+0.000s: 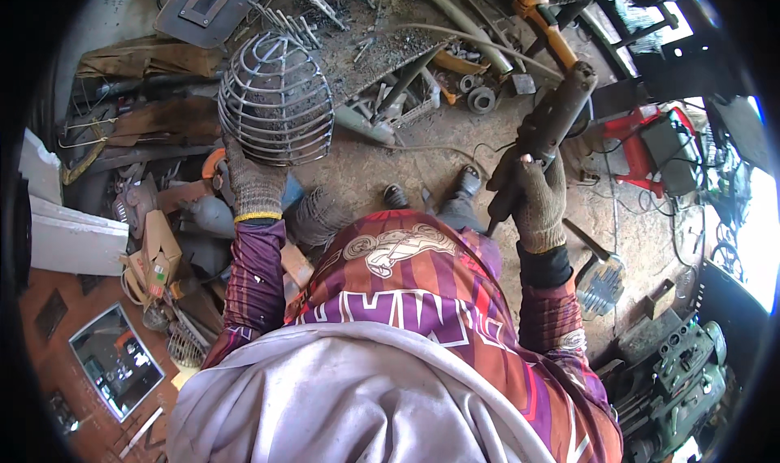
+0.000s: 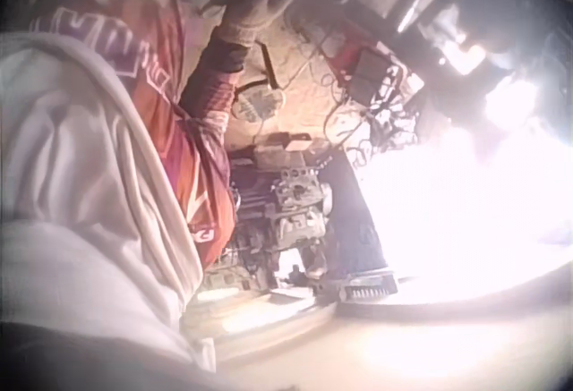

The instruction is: The person holds a metal wire cage and uses a welding torch to join the metal pieces together. The person then uses a small hammer to tap the metal cage and continues welding parts of the structure while holding a handheld welding shield.

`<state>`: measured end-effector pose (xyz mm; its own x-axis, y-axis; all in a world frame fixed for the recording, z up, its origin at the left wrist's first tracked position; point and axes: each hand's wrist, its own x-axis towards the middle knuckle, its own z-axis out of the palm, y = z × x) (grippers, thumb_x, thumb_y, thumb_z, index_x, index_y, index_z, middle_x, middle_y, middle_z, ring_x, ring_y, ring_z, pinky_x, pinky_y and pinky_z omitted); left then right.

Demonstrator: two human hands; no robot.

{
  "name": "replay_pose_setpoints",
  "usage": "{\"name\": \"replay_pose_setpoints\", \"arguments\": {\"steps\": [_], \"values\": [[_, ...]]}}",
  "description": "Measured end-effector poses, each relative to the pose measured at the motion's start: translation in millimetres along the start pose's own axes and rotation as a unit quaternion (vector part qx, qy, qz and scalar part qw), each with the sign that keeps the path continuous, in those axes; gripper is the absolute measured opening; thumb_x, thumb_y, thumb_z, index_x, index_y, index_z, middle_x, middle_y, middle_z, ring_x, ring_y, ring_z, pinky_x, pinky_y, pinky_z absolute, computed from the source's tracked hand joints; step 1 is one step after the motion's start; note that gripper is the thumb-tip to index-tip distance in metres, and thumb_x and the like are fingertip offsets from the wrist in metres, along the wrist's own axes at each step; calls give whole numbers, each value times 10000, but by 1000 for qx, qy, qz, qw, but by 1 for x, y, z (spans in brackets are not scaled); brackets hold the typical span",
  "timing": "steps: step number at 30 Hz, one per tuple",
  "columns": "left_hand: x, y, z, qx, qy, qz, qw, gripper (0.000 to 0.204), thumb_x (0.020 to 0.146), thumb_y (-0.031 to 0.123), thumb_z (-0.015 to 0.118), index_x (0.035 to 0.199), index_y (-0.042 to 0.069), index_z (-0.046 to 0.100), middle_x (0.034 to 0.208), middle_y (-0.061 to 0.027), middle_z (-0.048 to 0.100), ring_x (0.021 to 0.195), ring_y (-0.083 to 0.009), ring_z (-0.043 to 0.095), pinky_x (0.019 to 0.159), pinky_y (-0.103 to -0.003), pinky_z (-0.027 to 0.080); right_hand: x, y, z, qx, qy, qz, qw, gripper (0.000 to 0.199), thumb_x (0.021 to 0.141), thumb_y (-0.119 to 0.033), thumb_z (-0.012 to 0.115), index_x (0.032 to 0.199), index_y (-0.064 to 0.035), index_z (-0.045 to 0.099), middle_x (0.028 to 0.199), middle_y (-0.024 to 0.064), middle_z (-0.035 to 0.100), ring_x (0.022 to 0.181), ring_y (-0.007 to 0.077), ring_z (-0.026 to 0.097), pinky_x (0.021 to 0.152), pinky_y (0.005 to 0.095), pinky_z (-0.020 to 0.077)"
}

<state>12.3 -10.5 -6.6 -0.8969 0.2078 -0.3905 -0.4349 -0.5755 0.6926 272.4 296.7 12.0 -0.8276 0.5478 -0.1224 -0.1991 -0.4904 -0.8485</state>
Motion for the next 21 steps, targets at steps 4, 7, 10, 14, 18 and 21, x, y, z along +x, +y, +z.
{"name": "replay_pose_setpoints", "arguments": {"steps": [4,7,10,14,18,21], "values": [[2,3,-1,48,79,32,995,588,920,505,518,1382,150,446,1437,-49,443,1254,-288,481,1020,-487,425,17,11,-6,-47,56,27,997,467,893,-186,629,1265,29,445,836,78,592,618,161,589,543,293,501],[-3,6,31,97,151,55,982,561,919,513,514,1355,163,472,1393,-47,484,1219,-286,511,973,-499,467,21,21,-10,-94,67,46,992,438,874,-127,656,1249,11,476,859,60,601,665,143,611,548,268,493],[-3,5,35,100,191,58,975,521,925,513,502,1325,179,502,1362,-46,510,1189,-270,535,958,-486,486,25,34,-8,-122,78,58,988,455,878,-176,646,1249,10,459,827,79,586,629,171,592,544,294,501],[-10,-2,47,123,158,47,979,701,877,576,552,1417,158,394,1465,-70,393,1300,-310,423,1057,-539,377,23,40,-7,-121,82,78,986,469,870,-189,656,1248,2,456,830,75,584,630,168,588,542,295,497],[-5,-9,45,115,201,68,970,731,861,650,509,1391,154,423,1428,-68,434,1264,-289,461,1031,-519,415,15,50,-14,-62,72,75,993,438,859,-121,662,1240,4,486,865,58,585,656,139,592,571,264,476],[-2,-11,34,122,201,61,970,734,851,684,487,1360,153,469,1389,-67,485,1227,-269,506,1013,-500,447,13,44,-7,-69,66,88,992,457,859,-144,658,1242,15,463,837,68,577,640,146,589,545,265,466]]}}
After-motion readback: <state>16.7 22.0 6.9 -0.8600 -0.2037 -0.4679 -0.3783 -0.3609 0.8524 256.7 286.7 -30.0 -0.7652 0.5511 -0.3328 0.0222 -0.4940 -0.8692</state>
